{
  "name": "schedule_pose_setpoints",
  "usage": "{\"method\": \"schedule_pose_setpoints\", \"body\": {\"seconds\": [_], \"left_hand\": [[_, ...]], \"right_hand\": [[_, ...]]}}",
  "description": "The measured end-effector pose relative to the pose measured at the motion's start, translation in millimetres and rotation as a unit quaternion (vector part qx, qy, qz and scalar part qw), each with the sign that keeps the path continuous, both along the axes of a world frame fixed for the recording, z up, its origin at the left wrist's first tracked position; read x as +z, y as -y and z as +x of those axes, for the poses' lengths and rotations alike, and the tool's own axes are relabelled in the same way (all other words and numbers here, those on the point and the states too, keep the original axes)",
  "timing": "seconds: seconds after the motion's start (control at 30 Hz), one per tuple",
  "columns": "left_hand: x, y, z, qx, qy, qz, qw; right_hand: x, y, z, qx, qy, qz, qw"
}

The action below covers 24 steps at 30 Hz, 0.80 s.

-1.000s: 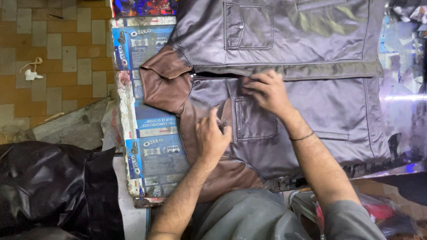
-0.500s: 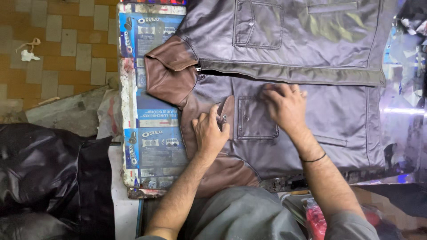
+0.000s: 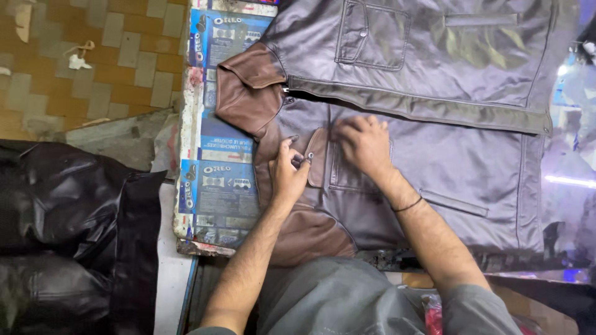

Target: The person applies dark dye from a bottle onto a brown leather jacket laid on a work table and rubs the dye into the fabric using a small sponge, working across the front panels, pocket area, and zipper edge, repositioning the jacket as they go.

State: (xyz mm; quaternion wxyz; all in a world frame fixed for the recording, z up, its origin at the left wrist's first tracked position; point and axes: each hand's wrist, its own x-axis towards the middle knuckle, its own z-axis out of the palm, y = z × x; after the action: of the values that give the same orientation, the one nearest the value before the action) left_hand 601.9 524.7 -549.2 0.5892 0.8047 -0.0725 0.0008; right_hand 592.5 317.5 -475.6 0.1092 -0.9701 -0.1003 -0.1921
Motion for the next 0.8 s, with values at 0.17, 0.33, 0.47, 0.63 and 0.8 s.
{"method": "schedule_pose_setpoints", "body": {"seconds": [0.17,0.33,0.47,0.63,0.8], "left_hand": [[3.7,4.2,-5.5,0.016,0.029,0.005,0.999],[0.3,14.3,-13.4,0.028,0.017,-0.016,0.999],[-0.7,23.2,-24.2,0.036,0.028,-0.018,0.999],[6.7,23.5,-45.0,0.045,0.088,0.072,0.992],[14.8,14.8,-69.2,0.009,0.233,0.188,0.954]], "right_hand": [[-13.0,-7.5,-42.8,0.032,-0.022,0.022,0.999],[-10.8,10.2,-69.7,0.149,-0.084,0.02,0.985],[-5.0,33.7,-33.6,0.041,-0.023,0.019,0.999],[-8.3,24.2,-56.4,0.076,-0.017,0.064,0.995],[-10.2,26.2,-101.0,0.169,-0.103,0.079,0.977]]}}
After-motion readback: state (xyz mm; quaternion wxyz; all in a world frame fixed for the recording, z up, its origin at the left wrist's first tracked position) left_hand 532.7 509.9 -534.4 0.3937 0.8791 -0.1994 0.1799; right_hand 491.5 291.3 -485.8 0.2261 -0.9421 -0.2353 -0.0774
